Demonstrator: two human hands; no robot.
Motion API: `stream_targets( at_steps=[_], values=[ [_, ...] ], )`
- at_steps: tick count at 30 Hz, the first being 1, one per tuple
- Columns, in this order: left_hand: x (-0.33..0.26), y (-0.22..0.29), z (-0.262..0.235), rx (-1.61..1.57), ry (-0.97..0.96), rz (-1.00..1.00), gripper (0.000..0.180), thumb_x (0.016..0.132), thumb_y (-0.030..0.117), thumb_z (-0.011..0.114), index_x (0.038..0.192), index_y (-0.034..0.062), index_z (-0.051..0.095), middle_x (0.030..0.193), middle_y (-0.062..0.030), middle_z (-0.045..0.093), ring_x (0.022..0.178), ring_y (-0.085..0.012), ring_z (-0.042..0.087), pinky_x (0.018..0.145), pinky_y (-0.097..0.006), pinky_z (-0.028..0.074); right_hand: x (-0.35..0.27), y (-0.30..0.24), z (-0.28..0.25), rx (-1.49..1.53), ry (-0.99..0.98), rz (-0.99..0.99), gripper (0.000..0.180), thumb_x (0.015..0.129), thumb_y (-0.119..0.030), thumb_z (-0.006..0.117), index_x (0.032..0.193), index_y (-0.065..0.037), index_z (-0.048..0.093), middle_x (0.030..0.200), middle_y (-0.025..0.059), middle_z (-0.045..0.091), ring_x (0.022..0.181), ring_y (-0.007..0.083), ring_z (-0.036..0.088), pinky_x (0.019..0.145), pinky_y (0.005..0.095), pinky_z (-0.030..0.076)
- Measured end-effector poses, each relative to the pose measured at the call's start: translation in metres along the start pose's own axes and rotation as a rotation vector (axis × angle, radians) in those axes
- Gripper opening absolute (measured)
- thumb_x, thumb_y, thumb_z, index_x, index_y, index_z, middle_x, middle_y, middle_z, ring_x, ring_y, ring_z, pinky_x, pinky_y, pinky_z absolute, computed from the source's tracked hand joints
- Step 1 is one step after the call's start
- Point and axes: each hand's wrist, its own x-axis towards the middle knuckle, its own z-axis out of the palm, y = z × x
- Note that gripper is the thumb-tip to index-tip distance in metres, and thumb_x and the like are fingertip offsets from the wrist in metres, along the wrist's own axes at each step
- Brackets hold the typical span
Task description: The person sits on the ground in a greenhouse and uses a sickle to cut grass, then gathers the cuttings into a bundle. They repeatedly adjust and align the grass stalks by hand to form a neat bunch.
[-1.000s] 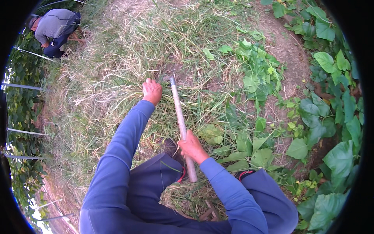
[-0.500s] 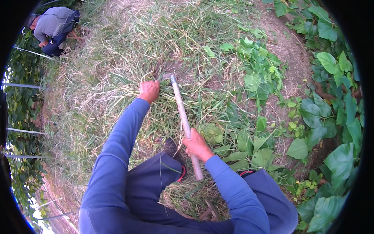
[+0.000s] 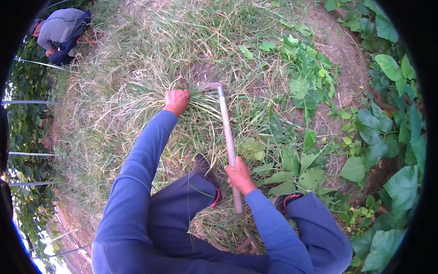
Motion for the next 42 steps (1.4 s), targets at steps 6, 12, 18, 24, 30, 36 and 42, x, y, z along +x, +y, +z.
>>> stream_targets(
  at_steps=[6, 12, 18, 24, 30, 36, 42],
  values=[
    [-0.03, 0.001, 0.002, 0.067, -0.007, 0.084, 0.014, 0.083, 0.014, 0.053, 0.089, 0.011, 0.065, 0.084, -0.0095, 0.07, 0.082, -0.0268, 0.068, 0.075, -0.042, 0.047, -0.082, 0.049, -0.007, -0.033, -0.012, 0.079, 0.021, 0.083, -0.014, 0.055, 0.095, -0.003, 0.042, 0.068, 0.0075, 0.051, 0.045, 0.0137, 0.052, 0.039, 0.0297, 0.045],
    [-0.082, 0.005, -0.007, 0.033, 0.083, 0.198, 0.01, 0.079, 0.015, 0.057, 0.085, 0.0096, 0.062, 0.078, -0.011, 0.068, 0.076, -0.0276, 0.068, 0.072, -0.042, 0.048, -0.111, 0.034, -0.051, -0.235, 0.049, 0.013, 0.024, 0.079, -0.012, 0.053, 0.097, 0.001, 0.045, 0.067, 0.0137, 0.055, 0.048, 0.0204, 0.057, 0.046, 0.0348, 0.049],
    [-0.115, 0.03, -0.018, 0.025, 0.179, 0.266, 0.011, 0.079, 0.015, 0.057, 0.088, 0.0095, 0.059, 0.08, -0.0109, 0.065, 0.076, -0.026, 0.066, 0.07, -0.042, 0.048, -0.146, 0.021, -0.07, -0.413, 0.121, -0.027, 0.024, 0.08, -0.013, 0.054, 0.096, 0.001, 0.044, 0.065, 0.0144, 0.054, 0.047, 0.022, 0.057, 0.045, 0.0362, 0.047],
    [-0.15, 0.016, -0.012, -0.068, 0.143, 0.262, 0.011, 0.078, 0.016, 0.059, 0.086, 0.0092, 0.057, 0.079, -0.0104, 0.065, 0.076, -0.0262, 0.066, 0.069, -0.042, 0.048, -0.183, 0.006, -0.067, -0.407, 0.11, 0.022, 0.022, 0.08, -0.013, 0.054, 0.093, 0.001, 0.044, 0.066, 0.0158, 0.055, 0.047, 0.0232, 0.057, 0.045, 0.0369, 0.047],
    [-0.179, 0.015, -0.003, -0.046, 0.086, 0.22, 0.028, 0.073, 0.024, 0.072, 0.09, 0.0076, 0.056, 0.084, -0.0123, 0.064, 0.08, -0.027, 0.066, 0.071, -0.04, 0.05, -0.148, 0.012, -0.063, -0.331, 0.034, 0.017, 0.019, 0.081, -0.013, 0.055, 0.092, -0.002, 0.044, 0.064, 0.0097, 0.053, 0.045, 0.0168, 0.055, 0.043, 0.0333, 0.046],
    [-0.185, 0.009, -0.004, -0.118, 0.079, 0.172, 0.02, 0.075, 0.015, 0.065, 0.091, 0.0074, 0.058, 0.086, -0.0131, 0.064, 0.082, -0.0278, 0.066, 0.071, -0.042, 0.05, -0.14, -0.002, -0.061, -0.244, -0.039, 0.062, 0.022, 0.083, -0.011, 0.056, 0.099, -0.004, 0.044, 0.067, 0.0035, 0.049, 0.044, 0.011, 0.05, 0.038, 0.0278, 0.044],
    [-0.177, 0.014, 0.003, -0.164, 0.099, 0.149, 0.013, 0.076, 0.011, 0.06, 0.088, 0.0076, 0.057, 0.086, -0.0128, 0.064, 0.082, -0.0289, 0.065, 0.073, -0.042, 0.05, -0.134, -0.005, -0.076, -0.234, -0.082, 0.134, 0.022, 0.084, -0.012, 0.058, 0.099, -0.005, 0.044, 0.067, 0.0037, 0.05, 0.044, 0.011, 0.05, 0.037, 0.0276, 0.043]
  ],
)
